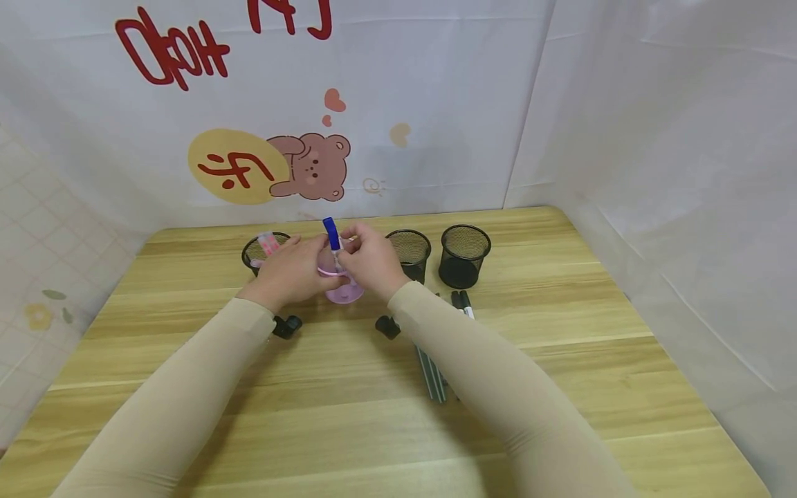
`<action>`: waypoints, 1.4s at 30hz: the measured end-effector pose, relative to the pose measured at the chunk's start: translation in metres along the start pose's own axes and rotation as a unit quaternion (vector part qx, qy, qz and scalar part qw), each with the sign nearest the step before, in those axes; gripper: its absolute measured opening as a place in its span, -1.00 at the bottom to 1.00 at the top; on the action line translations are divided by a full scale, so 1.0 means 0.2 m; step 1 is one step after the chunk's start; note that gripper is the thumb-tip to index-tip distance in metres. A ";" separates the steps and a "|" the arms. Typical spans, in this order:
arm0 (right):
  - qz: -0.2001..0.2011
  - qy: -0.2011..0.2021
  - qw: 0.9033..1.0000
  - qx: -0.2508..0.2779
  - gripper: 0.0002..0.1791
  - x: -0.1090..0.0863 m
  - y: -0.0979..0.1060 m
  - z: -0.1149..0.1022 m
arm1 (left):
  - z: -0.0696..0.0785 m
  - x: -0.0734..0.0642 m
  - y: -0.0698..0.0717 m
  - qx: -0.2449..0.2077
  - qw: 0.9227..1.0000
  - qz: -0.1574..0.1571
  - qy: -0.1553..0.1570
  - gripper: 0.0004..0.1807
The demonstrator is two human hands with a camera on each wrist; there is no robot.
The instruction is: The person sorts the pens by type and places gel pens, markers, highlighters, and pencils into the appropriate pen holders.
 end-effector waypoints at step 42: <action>-0.002 0.054 0.998 0.022 -0.62 -0.07 0.05 0.01 | -0.01 -0.01 -0.01 -0.008 1.000 0.003 0.003 -0.06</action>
Point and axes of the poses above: each hand's wrist, its own x-axis towards the middle knuckle, its own y-axis out of the back of the hand, z = x × y, the point moved 2 cm from there along x, towards the middle knuckle, and after that the axes turned 1 degree about x, right-handed, at the moved point
